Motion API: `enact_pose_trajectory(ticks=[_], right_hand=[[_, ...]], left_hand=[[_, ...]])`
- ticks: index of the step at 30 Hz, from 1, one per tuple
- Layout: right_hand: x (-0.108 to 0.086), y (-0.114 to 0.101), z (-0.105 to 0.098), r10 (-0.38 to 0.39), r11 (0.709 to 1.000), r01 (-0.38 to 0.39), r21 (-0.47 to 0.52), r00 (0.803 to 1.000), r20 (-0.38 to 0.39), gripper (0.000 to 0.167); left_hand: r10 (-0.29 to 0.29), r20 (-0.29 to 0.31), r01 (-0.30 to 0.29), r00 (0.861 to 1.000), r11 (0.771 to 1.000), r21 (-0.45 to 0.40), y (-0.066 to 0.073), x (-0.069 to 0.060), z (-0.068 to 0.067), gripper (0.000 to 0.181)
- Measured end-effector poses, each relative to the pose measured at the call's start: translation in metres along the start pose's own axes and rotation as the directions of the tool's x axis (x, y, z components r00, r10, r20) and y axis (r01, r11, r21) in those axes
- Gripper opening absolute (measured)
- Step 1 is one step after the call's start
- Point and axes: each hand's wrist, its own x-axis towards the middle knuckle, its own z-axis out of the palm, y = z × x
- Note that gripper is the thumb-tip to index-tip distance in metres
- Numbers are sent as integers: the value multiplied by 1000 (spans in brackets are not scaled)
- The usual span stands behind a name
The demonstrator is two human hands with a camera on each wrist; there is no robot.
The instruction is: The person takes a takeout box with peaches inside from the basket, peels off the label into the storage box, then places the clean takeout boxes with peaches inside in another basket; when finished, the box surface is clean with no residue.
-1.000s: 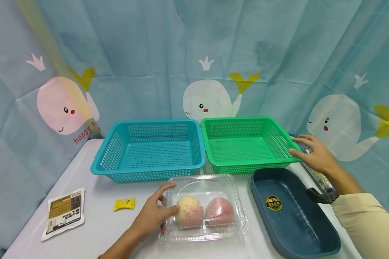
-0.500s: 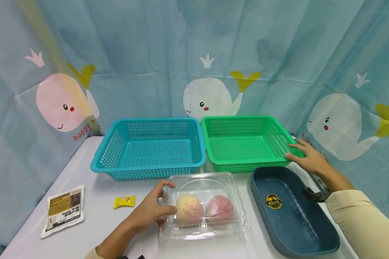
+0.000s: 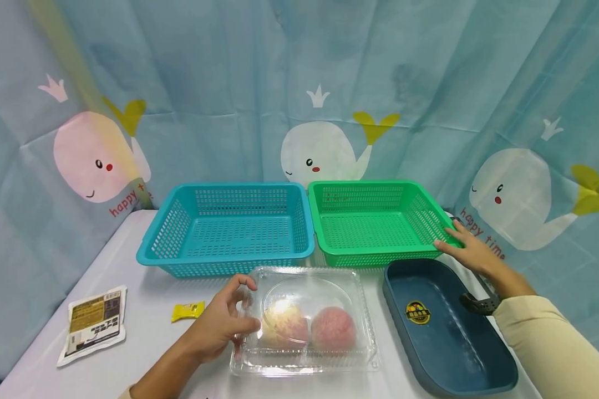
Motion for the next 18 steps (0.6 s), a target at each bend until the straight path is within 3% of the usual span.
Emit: enact_pose_trajectory(ticks=[6, 12, 18], right_hand=[[0, 2, 2, 7, 1000, -7, 14, 1000, -12, 82], [1, 4, 3, 11, 1000, -11, 7, 1000, -8, 82], [-1, 3, 2, 16, 1000, -15, 14, 1000, -17, 83]], left_hand=[[90, 32, -88, 995, 995, -53, 27, -4, 4, 55], [116, -32, -116, 993, 993, -14, 54, 5, 11, 54], [128, -107, -124, 986, 991, 45, 77, 27, 21, 53]])
